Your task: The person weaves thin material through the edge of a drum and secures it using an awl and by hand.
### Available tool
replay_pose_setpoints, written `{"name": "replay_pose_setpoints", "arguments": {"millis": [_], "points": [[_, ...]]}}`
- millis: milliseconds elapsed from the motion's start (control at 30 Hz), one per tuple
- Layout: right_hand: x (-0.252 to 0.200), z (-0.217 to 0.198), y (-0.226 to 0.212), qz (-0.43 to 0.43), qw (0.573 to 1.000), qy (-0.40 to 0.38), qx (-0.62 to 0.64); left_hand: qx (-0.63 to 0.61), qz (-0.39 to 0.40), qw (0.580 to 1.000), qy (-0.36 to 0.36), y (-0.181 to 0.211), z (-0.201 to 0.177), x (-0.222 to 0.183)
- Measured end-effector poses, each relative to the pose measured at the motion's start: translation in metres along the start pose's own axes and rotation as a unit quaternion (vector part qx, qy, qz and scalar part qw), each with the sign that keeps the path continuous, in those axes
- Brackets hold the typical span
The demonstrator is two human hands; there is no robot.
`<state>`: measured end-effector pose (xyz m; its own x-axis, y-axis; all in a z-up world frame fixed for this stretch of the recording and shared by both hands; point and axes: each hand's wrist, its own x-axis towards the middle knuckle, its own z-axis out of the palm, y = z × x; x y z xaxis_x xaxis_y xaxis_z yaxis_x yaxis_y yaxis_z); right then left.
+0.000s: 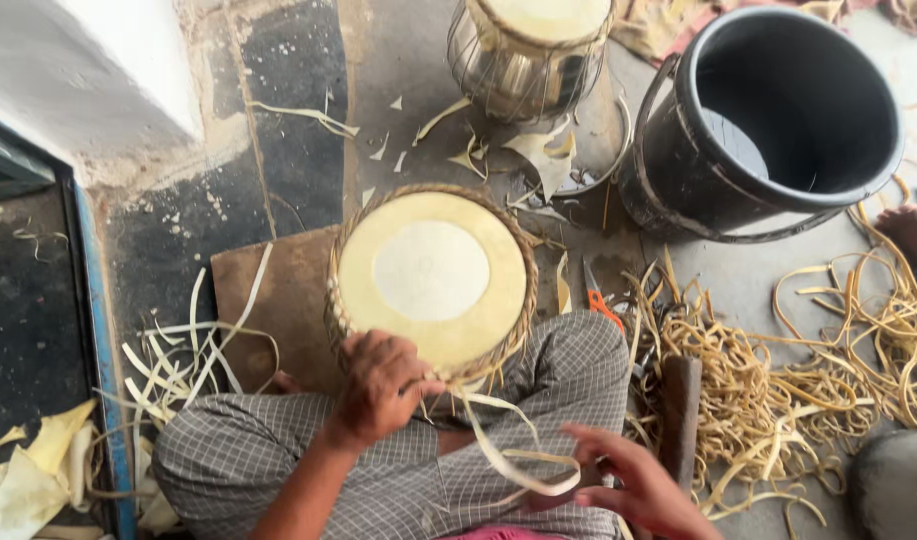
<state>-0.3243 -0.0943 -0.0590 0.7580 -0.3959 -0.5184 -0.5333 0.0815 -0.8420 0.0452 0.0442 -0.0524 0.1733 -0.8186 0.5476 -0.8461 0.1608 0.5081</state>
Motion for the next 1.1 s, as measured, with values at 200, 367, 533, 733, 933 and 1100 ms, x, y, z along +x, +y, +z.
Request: {"name": "replay_pose_setpoints", "arguments": {"millis": [200,367,533,733,933,1100], "points": [[-0.007,-0.066,-0.020,-0.259,0.854,0.256,0.372,-0.011,-0.040,0.999,0.023,0.013,-0.005,-0.016],[0.054,-0.049,-0.093,-0.278,0.838,0.221,0.414,-0.031,-0.029,0.999,0.015,0.009,-0.006,-0.013],[0.112,-0.011,-0.173,-0.414,0.804,0.196,0.379,-0.026,-0.012,0.999,0.014,0.002,0.001,-0.016],[0.160,0.040,-0.215,-0.411,0.816,0.207,0.350,-0.035,-0.032,0.999,0.023,0.011,-0.006,-0.016],[0.171,0.063,-0.222,-0.389,0.844,0.158,0.334,-0.055,-0.039,0.998,0.020,0.008,-0.005,-0.019],[0.177,0.059,-0.250,-0.415,0.861,0.151,0.251,-0.054,-0.040,0.998,0.023,0.009,-0.005,-0.022]]}}
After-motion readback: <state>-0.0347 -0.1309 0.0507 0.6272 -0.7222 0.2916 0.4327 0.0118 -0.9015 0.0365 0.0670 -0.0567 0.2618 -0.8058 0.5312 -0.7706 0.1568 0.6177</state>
